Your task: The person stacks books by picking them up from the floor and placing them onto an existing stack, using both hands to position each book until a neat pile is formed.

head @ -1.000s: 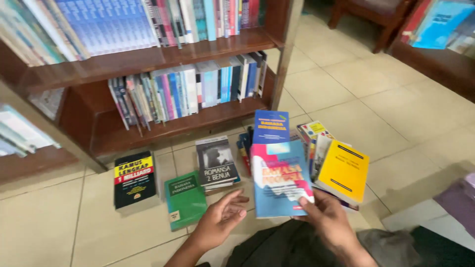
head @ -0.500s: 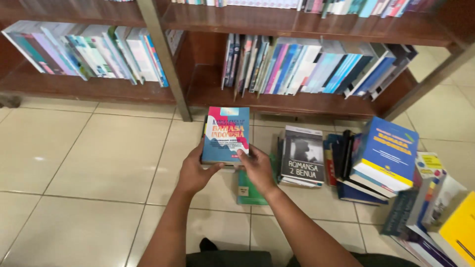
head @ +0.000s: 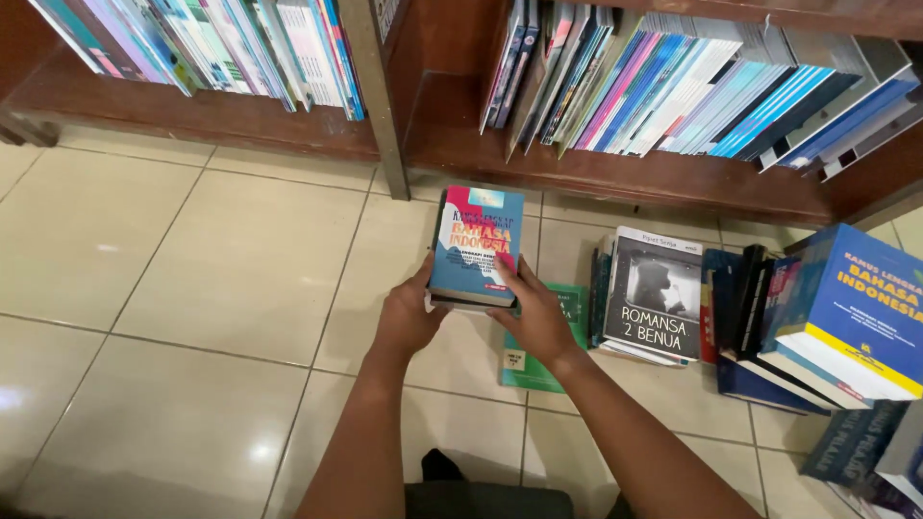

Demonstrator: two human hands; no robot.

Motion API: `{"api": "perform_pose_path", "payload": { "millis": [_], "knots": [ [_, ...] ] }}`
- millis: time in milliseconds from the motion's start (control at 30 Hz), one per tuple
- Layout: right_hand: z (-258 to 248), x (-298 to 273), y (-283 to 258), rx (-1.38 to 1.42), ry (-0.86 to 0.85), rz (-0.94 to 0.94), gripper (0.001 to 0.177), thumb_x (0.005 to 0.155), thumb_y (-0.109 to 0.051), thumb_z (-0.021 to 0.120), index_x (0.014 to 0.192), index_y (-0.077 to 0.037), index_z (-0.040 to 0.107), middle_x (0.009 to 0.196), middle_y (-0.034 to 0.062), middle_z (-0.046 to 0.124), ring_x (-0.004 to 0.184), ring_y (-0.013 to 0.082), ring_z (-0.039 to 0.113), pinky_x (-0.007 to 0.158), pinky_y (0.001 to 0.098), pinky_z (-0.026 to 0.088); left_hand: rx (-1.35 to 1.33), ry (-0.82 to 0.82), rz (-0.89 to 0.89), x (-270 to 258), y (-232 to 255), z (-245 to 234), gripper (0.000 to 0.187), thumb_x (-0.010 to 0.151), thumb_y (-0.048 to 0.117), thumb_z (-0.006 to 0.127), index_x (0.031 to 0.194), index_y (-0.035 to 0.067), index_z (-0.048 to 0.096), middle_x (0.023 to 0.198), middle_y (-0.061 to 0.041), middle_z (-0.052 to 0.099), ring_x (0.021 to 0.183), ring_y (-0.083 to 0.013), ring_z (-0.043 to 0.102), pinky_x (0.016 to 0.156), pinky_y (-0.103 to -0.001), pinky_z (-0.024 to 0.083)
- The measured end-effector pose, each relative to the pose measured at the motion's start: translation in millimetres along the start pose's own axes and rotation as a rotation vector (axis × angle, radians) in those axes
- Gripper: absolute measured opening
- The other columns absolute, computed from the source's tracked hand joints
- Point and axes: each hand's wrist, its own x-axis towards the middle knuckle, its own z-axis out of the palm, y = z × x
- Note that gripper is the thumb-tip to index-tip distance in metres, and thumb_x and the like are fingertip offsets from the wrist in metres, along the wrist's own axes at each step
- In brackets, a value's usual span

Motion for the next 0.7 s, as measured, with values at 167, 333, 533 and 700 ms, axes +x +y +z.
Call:
{"api": "perform_pose_path", "payload": {
  "millis": [167,333,533,700],
  "knots": [
    [0.0,1.2,3.2,0.056,0.066,-0.048,0.082,0.078,-0.027,0.089,0.152,-0.035,0.054,0.152,0.0268,0.050,0.128,0.0466,0.057,0.105,0.0507,0.052,0.060,0.083,0.081,-6.2,-11.7,8.4,0.084,0.083,0.013,0.082,0.157,0.012,0.044,0.124,-0.018,0.073,0.112,-0.0318,0.072,0.094,-0.043,0.061],
    [-1.9,6.5,18.8,0.112,0.097,-0.088,0.079,0.075,-0.032,0.092,0.147,-0.033,0.060,0.150,0.0190,0.056,0.127,0.0412,0.059,0.103,0.0484,0.053,0.160,0.140,0.144,1.2,-29.1,18.5,0.078,0.083,0.019,0.084,0.153,0.017,0.051,0.113,-0.013,0.077,0.103,-0.0289,0.075,0.085,-0.042,0.063],
    [-8.6,4.4,22.3,0.103,-0.007,-0.070,0.088,0.072,-0.030,0.093,0.151,-0.034,0.054,0.151,0.0174,0.055,0.125,0.0448,0.059,0.097,0.0491,0.058,0.178,0.075,0.110,8.3,-29.5,19.0,0.076,0.082,0.024,0.084,0.151,0.015,0.053,0.113,-0.012,0.078,0.096,-0.0296,0.077,0.082,-0.045,0.063],
    [-6.8,2.3,17.4,0.020,-0.007,-0.105,0.081,0.081,-0.023,0.086,0.153,-0.035,0.051,0.151,0.0205,0.054,0.123,0.0463,0.059,0.098,0.0521,0.056,-0.021,0.048,0.088,1.2,-20.5,8.8,0.070,0.085,0.014,0.080,0.149,0.010,0.054,0.115,-0.016,0.076,0.097,-0.0293,0.077,0.081,-0.041,0.065]
  ]
}}
